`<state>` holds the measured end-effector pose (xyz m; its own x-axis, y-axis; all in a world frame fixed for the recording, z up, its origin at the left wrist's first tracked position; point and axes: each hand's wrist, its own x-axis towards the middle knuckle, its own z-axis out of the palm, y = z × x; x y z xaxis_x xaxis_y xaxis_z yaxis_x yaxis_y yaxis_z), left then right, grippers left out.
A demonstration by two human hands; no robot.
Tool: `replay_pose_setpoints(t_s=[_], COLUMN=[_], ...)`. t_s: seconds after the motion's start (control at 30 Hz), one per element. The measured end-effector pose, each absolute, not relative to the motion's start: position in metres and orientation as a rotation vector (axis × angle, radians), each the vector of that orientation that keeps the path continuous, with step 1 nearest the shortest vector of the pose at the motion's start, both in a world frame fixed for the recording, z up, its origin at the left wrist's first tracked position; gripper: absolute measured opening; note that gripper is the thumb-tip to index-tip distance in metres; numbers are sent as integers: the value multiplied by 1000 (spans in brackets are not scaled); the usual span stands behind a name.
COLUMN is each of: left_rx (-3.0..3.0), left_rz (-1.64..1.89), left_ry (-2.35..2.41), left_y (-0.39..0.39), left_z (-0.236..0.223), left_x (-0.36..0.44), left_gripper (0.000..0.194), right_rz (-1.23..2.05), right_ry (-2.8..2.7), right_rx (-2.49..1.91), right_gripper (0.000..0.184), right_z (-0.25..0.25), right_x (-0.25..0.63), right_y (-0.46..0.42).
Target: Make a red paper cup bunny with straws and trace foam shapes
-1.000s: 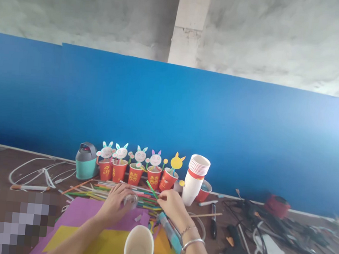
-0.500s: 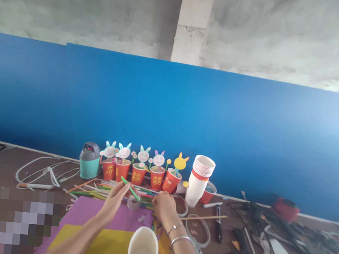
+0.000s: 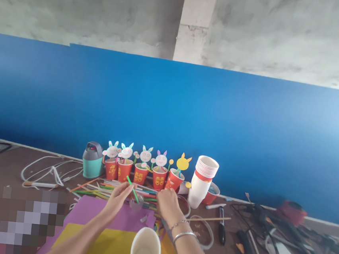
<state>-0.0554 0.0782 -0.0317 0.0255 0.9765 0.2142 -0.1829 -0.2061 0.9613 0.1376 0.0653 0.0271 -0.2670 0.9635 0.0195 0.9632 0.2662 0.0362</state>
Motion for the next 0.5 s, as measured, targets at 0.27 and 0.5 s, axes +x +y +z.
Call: replay_pose_setpoints(t_s=[0.27, 0.5], left_rx=[1147, 1215], left_rz=[1292, 937], left_ry=[867, 700], left_y=[69, 52], left_z=[-21, -5], left_x=[-50, -41], left_gripper=[49, 44], right_rz=[-662, -2436], right_ry=[2781, 2271], right_rx=[2364, 2230], right_gripper=[27, 16], right_z=[45, 32], right_x=[170, 141], right_y=[42, 31])
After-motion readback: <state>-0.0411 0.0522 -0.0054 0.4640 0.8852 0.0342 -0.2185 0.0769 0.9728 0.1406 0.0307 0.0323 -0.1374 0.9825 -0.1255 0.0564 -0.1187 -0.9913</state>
